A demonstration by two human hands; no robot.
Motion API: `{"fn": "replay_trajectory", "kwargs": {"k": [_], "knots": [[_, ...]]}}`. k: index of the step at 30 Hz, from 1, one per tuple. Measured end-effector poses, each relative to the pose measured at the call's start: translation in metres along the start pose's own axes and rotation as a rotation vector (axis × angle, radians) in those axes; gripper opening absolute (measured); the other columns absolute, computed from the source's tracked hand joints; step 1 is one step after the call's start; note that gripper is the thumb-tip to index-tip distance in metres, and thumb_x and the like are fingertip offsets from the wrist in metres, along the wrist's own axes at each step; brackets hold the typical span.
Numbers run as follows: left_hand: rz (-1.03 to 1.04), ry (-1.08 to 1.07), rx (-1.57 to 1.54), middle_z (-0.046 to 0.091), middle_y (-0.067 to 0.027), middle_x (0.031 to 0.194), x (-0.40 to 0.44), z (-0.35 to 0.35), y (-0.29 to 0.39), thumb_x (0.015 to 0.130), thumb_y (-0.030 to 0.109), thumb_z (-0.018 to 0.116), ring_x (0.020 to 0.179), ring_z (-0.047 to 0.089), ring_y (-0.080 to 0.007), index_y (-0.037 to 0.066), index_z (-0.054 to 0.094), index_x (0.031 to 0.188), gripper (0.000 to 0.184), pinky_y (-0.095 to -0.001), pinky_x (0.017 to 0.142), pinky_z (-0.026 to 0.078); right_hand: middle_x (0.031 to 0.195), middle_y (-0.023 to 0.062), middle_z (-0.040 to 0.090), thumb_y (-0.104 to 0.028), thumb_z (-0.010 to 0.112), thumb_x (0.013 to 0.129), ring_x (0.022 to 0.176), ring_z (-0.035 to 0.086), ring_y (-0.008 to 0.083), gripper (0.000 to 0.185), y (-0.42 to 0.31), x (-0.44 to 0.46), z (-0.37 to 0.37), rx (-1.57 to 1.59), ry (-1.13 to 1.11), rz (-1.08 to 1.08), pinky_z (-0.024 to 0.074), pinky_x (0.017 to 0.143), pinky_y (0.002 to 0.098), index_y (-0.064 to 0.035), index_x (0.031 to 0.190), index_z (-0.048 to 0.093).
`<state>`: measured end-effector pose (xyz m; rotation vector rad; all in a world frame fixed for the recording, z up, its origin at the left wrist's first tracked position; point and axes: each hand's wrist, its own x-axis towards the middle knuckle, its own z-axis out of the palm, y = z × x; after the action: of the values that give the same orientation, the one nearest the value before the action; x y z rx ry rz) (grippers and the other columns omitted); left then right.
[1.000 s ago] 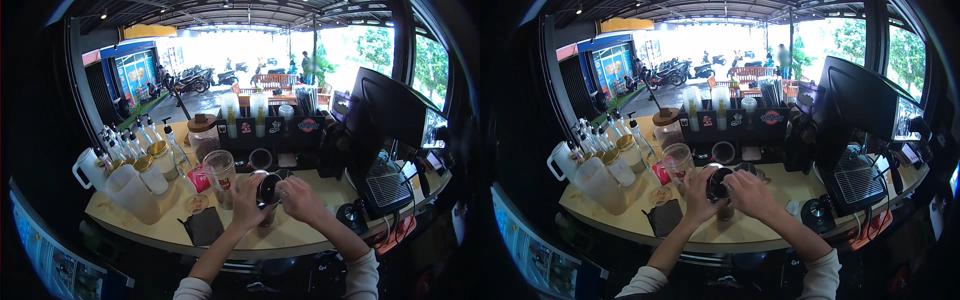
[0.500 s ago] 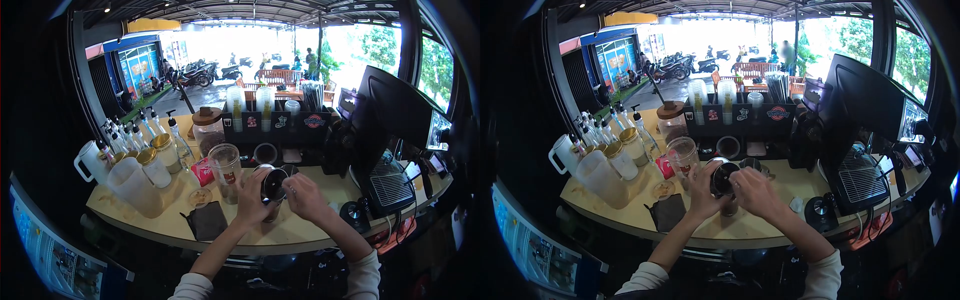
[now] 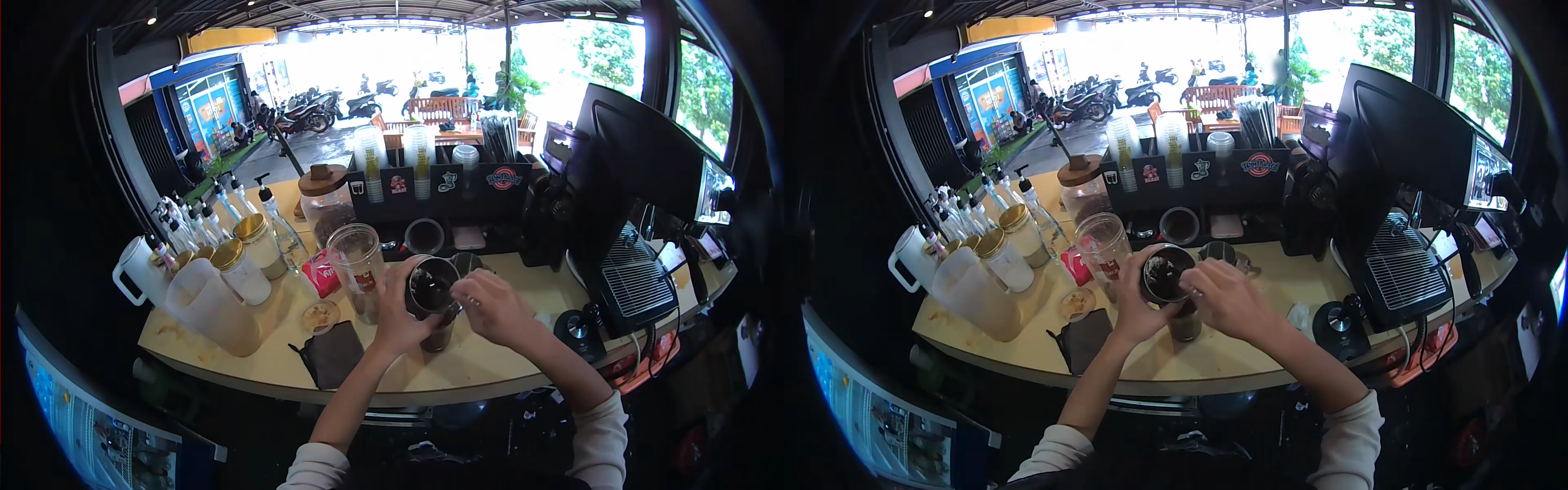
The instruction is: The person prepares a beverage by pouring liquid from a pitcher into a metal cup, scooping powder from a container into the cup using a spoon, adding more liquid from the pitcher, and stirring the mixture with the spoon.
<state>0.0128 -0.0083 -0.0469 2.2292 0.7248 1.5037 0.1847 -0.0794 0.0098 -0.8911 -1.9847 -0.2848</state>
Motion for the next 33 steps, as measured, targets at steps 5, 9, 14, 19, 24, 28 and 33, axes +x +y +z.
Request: {"fn": "replay_trajectory", "kwargs": {"k": [5,9,14,19,24,28,33], "knots": [[-0.004,-0.01,0.055,0.053,-0.0072,0.13,0.0,-0.001,0.004,0.063,0.023,0.082,0.124,0.049,-0.0251,0.013,0.041,0.134,0.083,-0.055,0.111,0.015,0.08,0.0106,0.056,0.006,0.065,0.074,0.07,0.057,0.0283,0.022,0.006,0.006,-0.001,-0.025,0.031,-0.037,0.0456,0.062,0.0377,-0.0019,0.091,0.054],[0.106,0.012,0.209,0.053,-0.0073,0.13,-0.001,0.001,0.006,0.063,0.024,0.081,0.123,0.05,-0.0248,0.012,0.043,0.133,0.08,-0.0564,0.111,0.015,0.078,0.0108,0.054,0.005,0.064,0.075,0.071,0.056,0.0289,0.021,0.001,0.012,0.0,-0.096,-0.042,-0.082,0.0454,0.062,0.0382,-0.0017,0.091,0.053],[0.18,0.055,0.291,0.053,-0.0076,0.129,-0.003,0.005,0.008,0.064,0.025,0.079,0.121,0.051,-0.0248,0.011,0.043,0.132,0.078,-0.0567,0.111,0.015,0.079,0.013,0.055,0.0,0.061,0.078,0.073,0.059,0.0311,0.018,-0.002,0.018,0.01,-0.15,-0.027,-0.031,0.0484,0.065,0.04,-0.0009,0.094,0.054],[0.192,0.049,0.293,0.053,-0.0073,0.13,-0.005,0.007,0.011,0.065,0.025,0.078,0.121,0.052,-0.024,0.01,0.044,0.132,0.076,-0.0568,0.111,0.015,0.086,0.0162,0.061,-0.007,0.054,0.088,0.076,0.062,0.0364,0.011,-0.004,0.025,0.009,-0.165,-0.199,0.282,0.0502,0.064,0.0451,-0.0003,0.097,0.053],[0.21,0.066,0.258,0.053,-0.0071,0.13,-0.006,0.009,0.01,0.064,0.024,0.078,0.121,0.052,-0.0237,0.009,0.045,0.13,0.075,-0.0568,0.111,0.014,0.081,0.0195,0.062,-0.012,0.051,0.092,0.072,0.062,0.0386,0.013,-0.013,0.03,0.008,-0.123,-0.239,0.37,0.05,0.062,0.0461,0.0,0.097,0.05],[0.225,0.084,0.274,0.054,-0.0071,0.129,-0.008,0.01,0.008,0.064,0.025,0.078,0.121,0.052,-0.0235,0.009,0.046,0.13,0.075,-0.0568,0.111,0.014,0.076,0.0217,0.061,-0.016,0.051,0.092,0.073,0.062,0.0403,0.018,-0.015,0.034,0.004,0.011,-0.256,0.411,0.0494,0.062,0.0463,0.0013,0.096,0.047],[0.189,0.076,0.261,0.054,-0.0071,0.129,-0.008,0.01,0.009,0.062,0.024,0.079,0.121,0.052,-0.0235,0.009,0.046,0.129,0.076,-0.0566,0.111,0.014,0.076,0.0236,0.061,-0.019,0.053,0.093,0.077,0.061,0.0423,0.023,-0.015,0.042,-0.008,0.152,-0.289,0.454,0.047,0.065,0.0489,0.0028,0.094,0.048]]}}
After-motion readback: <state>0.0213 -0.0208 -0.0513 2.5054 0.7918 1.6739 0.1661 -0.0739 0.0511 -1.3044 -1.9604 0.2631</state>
